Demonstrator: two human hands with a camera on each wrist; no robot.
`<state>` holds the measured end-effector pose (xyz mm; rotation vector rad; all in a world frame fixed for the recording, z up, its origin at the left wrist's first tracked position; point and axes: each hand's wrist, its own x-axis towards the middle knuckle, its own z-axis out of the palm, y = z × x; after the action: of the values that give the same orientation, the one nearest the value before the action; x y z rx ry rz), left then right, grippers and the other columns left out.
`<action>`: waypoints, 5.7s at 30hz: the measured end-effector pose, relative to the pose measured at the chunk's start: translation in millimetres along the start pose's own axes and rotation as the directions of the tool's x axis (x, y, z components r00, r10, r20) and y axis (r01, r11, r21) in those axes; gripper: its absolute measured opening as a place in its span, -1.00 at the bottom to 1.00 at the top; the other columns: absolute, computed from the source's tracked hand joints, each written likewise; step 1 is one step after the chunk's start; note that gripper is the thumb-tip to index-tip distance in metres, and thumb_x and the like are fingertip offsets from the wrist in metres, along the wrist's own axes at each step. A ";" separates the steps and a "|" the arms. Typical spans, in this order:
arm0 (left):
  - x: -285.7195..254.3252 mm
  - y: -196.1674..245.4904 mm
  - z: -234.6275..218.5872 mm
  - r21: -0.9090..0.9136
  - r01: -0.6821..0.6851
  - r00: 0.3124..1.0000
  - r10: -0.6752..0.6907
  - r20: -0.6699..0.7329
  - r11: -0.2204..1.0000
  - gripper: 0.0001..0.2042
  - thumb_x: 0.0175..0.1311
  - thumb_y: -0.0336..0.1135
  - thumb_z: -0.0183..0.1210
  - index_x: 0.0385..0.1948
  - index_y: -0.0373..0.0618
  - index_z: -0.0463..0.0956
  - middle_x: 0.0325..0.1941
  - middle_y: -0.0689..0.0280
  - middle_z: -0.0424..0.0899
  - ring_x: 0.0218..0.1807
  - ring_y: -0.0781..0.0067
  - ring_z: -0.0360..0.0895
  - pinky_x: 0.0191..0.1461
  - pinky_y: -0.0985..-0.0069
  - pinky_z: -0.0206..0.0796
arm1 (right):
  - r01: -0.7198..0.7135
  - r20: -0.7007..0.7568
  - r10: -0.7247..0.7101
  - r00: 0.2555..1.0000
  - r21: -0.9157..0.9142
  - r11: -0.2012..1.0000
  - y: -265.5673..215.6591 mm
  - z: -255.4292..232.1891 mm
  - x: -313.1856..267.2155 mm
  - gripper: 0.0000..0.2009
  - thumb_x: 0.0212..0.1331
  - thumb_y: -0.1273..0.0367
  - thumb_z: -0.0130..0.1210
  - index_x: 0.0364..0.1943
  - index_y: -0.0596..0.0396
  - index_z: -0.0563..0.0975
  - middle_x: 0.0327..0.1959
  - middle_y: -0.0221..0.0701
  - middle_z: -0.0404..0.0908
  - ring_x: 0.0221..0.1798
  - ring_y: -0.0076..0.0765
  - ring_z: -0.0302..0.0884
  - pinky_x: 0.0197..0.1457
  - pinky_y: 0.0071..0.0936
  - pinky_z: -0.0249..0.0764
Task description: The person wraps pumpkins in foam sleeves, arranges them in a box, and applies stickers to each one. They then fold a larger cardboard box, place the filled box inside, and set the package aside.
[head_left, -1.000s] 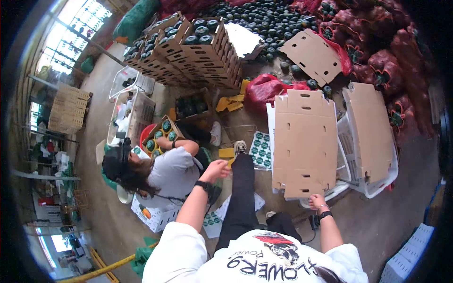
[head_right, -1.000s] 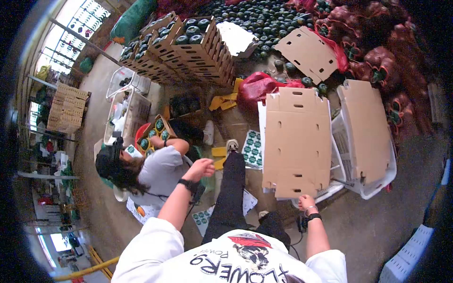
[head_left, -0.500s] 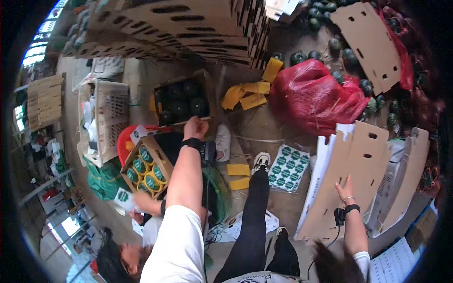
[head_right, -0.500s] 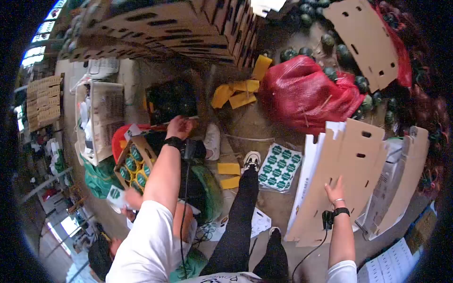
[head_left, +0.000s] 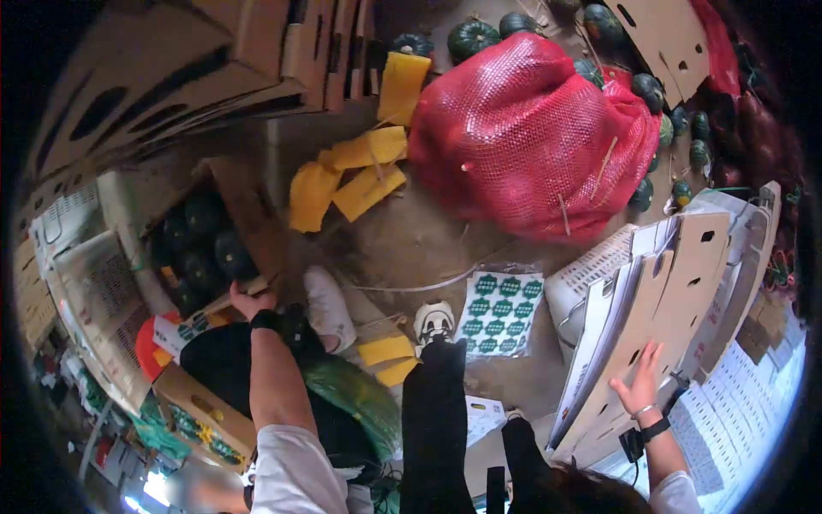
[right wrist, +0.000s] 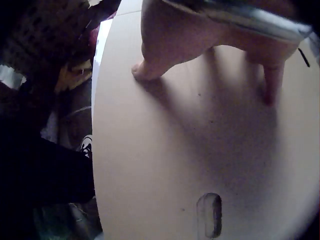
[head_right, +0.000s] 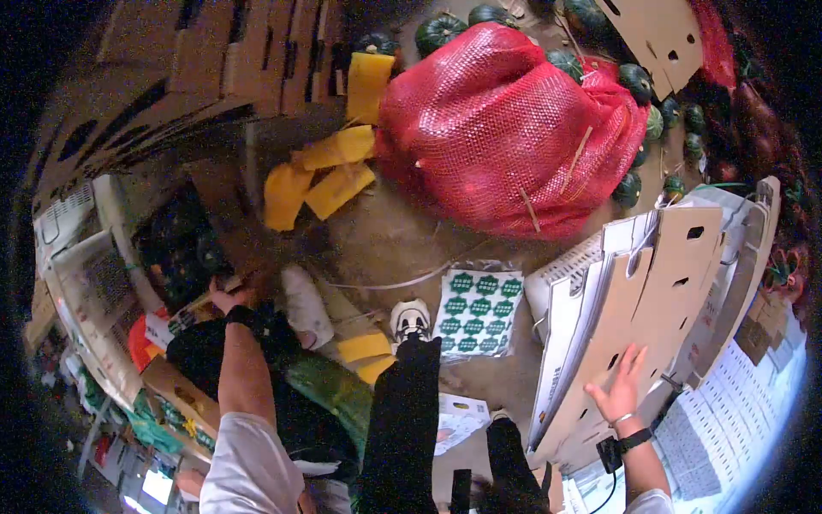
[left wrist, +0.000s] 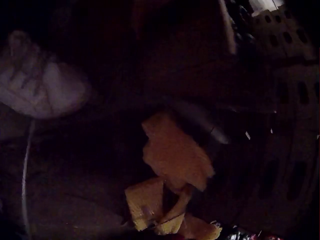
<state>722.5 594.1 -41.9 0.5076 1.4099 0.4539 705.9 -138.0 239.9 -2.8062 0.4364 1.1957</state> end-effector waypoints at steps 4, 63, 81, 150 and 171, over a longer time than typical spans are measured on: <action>70.4 11.4 -65.1 -0.103 0.171 0.984 -0.165 0.064 0.980 -0.84 0.04 -0.32 0.00 -0.34 -0.12 0.38 -0.15 0.17 0.45 0.00 0.09 0.37 0.17 -0.03 0.19 | 0.086 -0.042 -0.091 0.995 -0.104 0.991 15.4 4.8 1.3 0.19 -0.22 0.03 0.29 0.36 0.14 -0.35 0.39 0.16 -0.54 0.45 0.23 -0.30 0.44 -0.17 -0.09; -227.4 -113.9 195.3 0.624 -0.717 0.695 -0.384 0.607 -0.310 -0.51 -0.03 -0.17 0.24 -0.04 -0.25 0.46 -0.08 0.08 0.60 -0.01 0.23 0.54 0.06 0.37 0.34 | -0.343 0.112 0.675 0.729 0.914 0.219 121.4 31.0 -114.4 -0.45 0.14 0.36 0.07 0.24 0.16 0.23 -0.39 -0.47 0.44 -0.40 -0.54 0.37 -0.25 -0.59 0.43; -72.8 -152.0 163.7 0.246 -0.772 0.567 -0.461 0.683 -0.586 -0.39 -0.30 -0.45 0.32 0.01 -0.07 0.43 -0.02 -0.04 0.41 0.08 -0.07 0.36 0.13 0.21 0.27 | -0.261 -0.284 0.612 0.738 0.716 0.647 230.2 98.0 -109.6 -0.74 0.24 0.37 -0.06 -0.07 0.24 0.46 -0.20 -0.34 0.59 -0.18 -0.39 0.48 -0.08 -0.41 0.42; -658.4 -300.9 -188.4 0.897 -0.428 0.903 0.007 0.430 0.108 -0.69 -0.13 -0.27 0.17 -0.38 -0.34 0.54 -0.30 -0.12 0.60 -0.17 -0.07 0.57 -0.11 0.17 0.42 | -0.192 0.201 -0.078 0.976 0.975 0.112 261.7 133.4 -73.6 -0.88 -0.05 0.47 0.11 -0.44 0.27 0.48 -0.42 -0.28 0.53 -0.40 -0.24 0.56 -0.38 -0.26 0.55; -654.0 -194.2 -717.5 0.790 -0.223 0.975 0.144 0.171 0.571 -0.82 -0.09 -0.48 0.17 -0.40 -0.28 0.45 -0.45 0.26 0.57 -0.45 0.44 0.52 -0.39 0.47 0.37 | -0.158 0.250 -0.173 0.953 0.894 0.419 208.1 456.8 -428.5 -0.86 -0.11 0.49 0.18 -0.46 0.27 0.49 -0.53 -0.36 0.54 -0.53 -0.37 0.49 -0.52 -0.39 0.41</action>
<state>-62.4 103.2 308.9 1.4254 1.4315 -0.1012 46.3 -161.8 239.1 -1.6140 0.7554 0.9148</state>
